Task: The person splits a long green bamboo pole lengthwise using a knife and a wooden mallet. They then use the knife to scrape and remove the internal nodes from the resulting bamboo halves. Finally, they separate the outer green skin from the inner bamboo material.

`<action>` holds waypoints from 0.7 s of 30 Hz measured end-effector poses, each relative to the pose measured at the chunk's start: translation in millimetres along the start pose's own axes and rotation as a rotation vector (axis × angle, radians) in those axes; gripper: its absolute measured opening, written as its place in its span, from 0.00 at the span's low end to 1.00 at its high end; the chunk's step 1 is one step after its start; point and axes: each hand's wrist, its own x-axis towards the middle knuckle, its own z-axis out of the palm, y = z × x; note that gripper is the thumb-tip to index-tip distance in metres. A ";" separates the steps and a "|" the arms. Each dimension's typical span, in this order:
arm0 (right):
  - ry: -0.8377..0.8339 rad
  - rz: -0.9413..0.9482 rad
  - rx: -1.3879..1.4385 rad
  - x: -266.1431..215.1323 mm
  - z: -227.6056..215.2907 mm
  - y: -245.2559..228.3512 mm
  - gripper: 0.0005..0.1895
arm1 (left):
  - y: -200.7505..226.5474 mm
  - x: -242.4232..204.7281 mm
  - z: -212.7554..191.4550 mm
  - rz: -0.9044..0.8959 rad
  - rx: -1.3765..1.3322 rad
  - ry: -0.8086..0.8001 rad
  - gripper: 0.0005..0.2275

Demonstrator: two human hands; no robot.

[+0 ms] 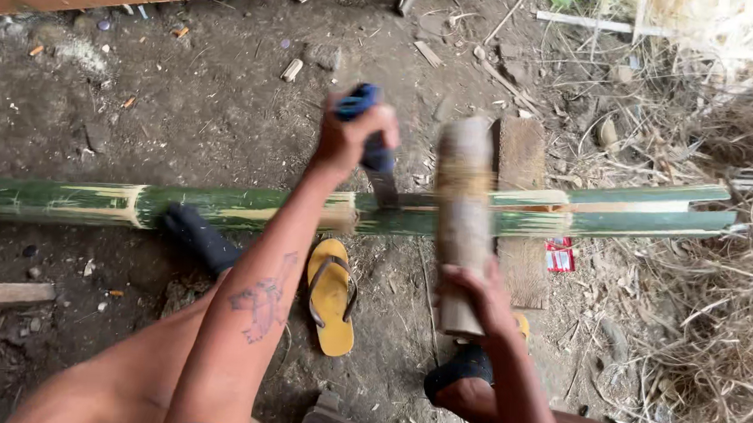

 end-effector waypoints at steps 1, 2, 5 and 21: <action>0.058 -0.090 -0.007 -4.0 -21.5 -15.8 0.32 | 1.8 -6.0 -16.6 0.018 -0.046 0.035 0.07; 0.096 -0.155 0.037 -7.7 -39.2 -30.3 0.31 | 5.3 -12.3 -36.0 -0.041 -0.275 0.106 0.04; 0.276 -0.229 0.240 -0.7 -41.2 -55.3 0.28 | 18.4 -21.2 -64.8 -0.021 -0.535 0.202 0.04; 0.304 -0.154 0.170 3.9 50.9 4.2 0.40 | 40.5 -80.3 -126.3 0.056 -0.443 0.243 0.05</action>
